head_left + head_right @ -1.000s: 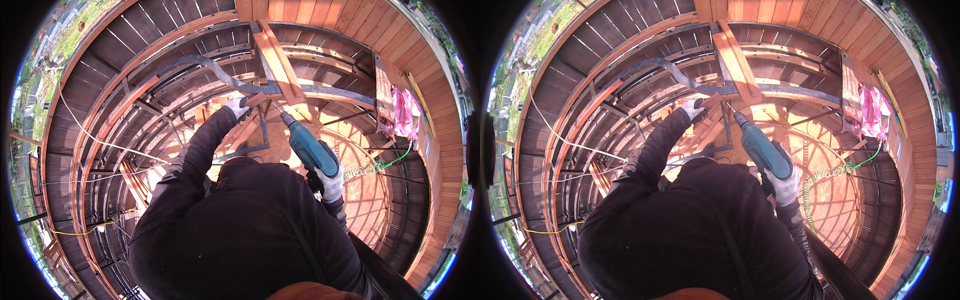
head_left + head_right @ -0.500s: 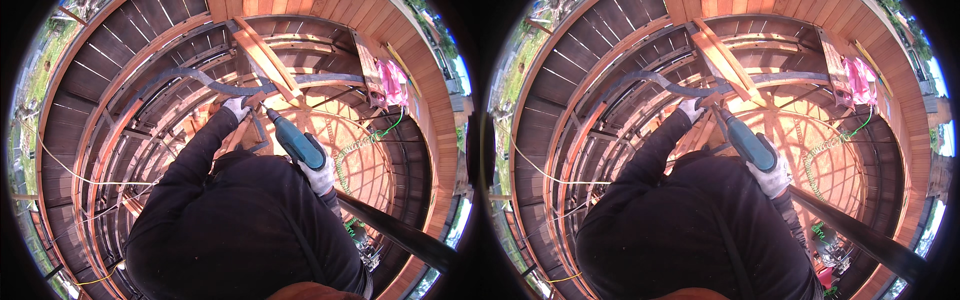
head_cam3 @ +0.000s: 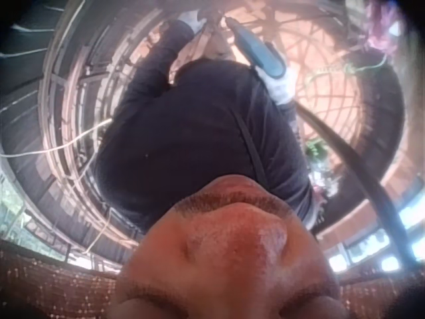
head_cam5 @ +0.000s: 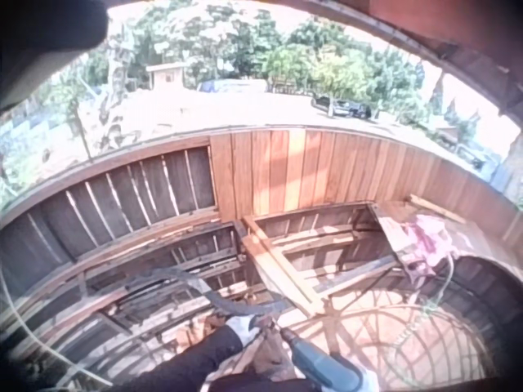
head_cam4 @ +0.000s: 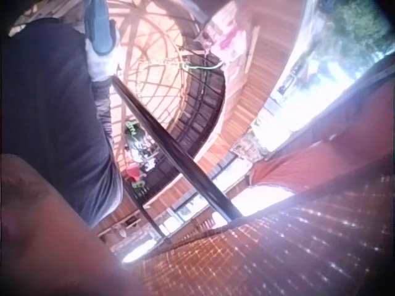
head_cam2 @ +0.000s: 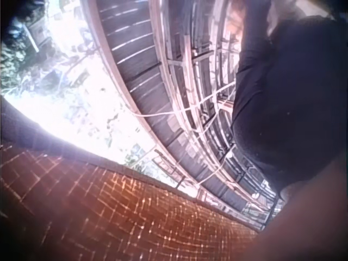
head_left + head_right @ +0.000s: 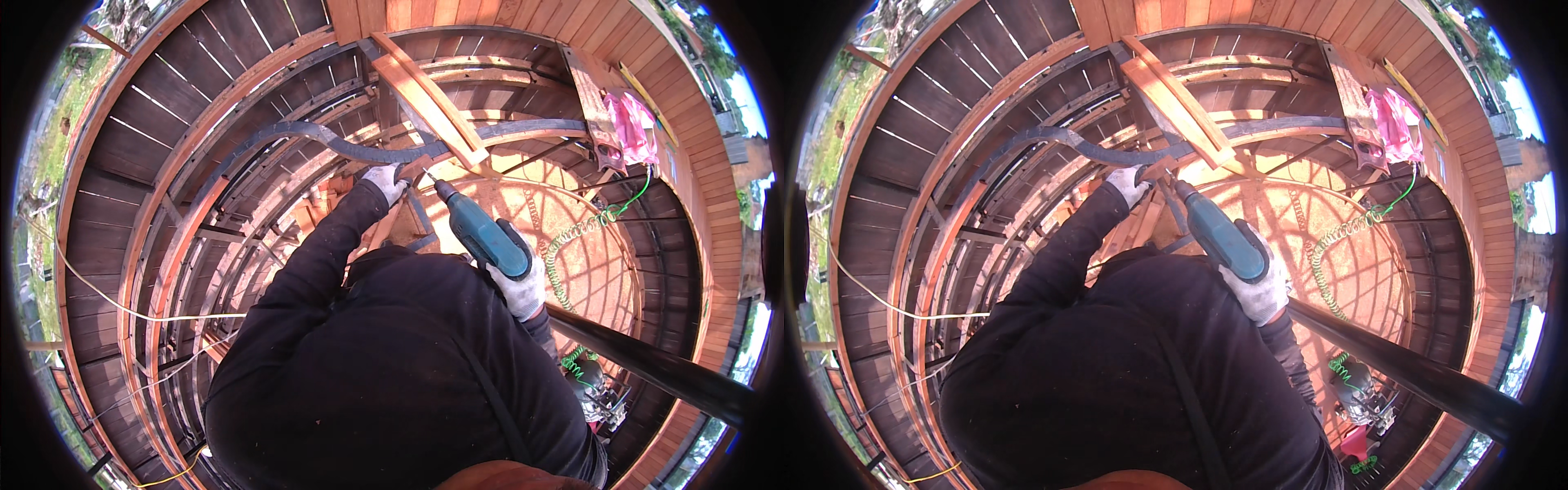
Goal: The person installs curved black roofing strips onto a circular wooden roof structure. They position each strip along the roof's curve, then use a corded drill to fasten it with screws. The person repeats this process for multiple strips, working around the circular roof.
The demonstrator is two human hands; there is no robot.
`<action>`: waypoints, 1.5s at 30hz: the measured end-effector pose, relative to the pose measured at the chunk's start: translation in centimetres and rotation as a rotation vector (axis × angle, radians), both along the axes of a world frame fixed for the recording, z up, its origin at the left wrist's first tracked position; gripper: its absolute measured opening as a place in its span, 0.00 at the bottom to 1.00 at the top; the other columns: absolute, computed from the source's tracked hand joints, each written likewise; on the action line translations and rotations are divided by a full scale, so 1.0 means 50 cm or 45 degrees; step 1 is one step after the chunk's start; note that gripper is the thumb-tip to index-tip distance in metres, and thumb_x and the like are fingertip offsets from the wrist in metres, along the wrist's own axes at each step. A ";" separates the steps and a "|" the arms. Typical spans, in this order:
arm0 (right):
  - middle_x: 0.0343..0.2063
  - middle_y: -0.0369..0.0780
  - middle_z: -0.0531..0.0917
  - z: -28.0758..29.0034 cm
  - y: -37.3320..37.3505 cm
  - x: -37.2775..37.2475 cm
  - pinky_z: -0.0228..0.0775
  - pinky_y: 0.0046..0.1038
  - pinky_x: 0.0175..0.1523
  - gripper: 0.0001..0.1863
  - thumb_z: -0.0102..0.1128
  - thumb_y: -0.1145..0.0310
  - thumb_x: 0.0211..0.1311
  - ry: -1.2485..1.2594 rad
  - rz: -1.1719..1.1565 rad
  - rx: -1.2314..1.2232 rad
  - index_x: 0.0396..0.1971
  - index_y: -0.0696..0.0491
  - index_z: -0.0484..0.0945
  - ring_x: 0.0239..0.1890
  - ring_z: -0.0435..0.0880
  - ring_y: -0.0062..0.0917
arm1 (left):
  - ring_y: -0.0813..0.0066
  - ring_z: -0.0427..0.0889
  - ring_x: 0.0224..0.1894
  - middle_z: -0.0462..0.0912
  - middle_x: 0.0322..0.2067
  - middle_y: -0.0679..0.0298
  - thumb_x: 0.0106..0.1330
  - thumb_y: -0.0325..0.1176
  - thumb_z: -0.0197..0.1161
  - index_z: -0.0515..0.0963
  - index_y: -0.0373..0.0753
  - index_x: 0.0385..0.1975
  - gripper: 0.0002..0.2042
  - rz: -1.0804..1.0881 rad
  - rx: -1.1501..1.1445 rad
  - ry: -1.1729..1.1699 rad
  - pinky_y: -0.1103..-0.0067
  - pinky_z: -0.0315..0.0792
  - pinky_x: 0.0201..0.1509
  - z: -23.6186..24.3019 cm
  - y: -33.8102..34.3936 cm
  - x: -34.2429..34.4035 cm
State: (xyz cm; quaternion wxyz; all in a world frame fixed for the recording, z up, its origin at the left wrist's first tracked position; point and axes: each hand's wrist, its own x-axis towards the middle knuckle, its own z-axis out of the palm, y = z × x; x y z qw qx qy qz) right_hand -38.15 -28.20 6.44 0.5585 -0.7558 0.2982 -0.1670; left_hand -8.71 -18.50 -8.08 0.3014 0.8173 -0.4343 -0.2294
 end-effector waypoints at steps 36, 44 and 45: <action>0.55 0.48 0.75 0.016 -0.011 0.012 0.66 0.31 0.62 0.41 0.68 0.73 0.43 0.084 0.082 -0.020 0.61 0.62 0.64 0.57 0.76 0.31 | 0.43 0.78 0.46 0.80 0.39 0.40 0.63 0.42 0.56 0.73 0.31 0.45 0.20 -0.071 0.026 -0.042 0.60 0.71 0.51 0.004 -0.003 0.002; 0.56 0.48 0.74 0.019 -0.010 0.015 0.65 0.31 0.63 0.41 0.68 0.73 0.42 0.119 0.070 0.014 0.61 0.62 0.64 0.58 0.75 0.32 | 0.45 0.78 0.50 0.79 0.43 0.39 0.62 0.41 0.59 0.72 0.28 0.51 0.24 -0.093 0.099 0.024 0.63 0.71 0.55 0.016 -0.004 0.004; 0.56 0.48 0.74 0.019 -0.011 0.015 0.65 0.31 0.63 0.41 0.68 0.73 0.42 0.121 0.075 0.001 0.61 0.62 0.64 0.58 0.75 0.32 | 0.45 0.77 0.50 0.79 0.43 0.39 0.62 0.41 0.59 0.72 0.28 0.51 0.24 -0.090 0.100 0.028 0.63 0.71 0.55 0.017 -0.004 0.003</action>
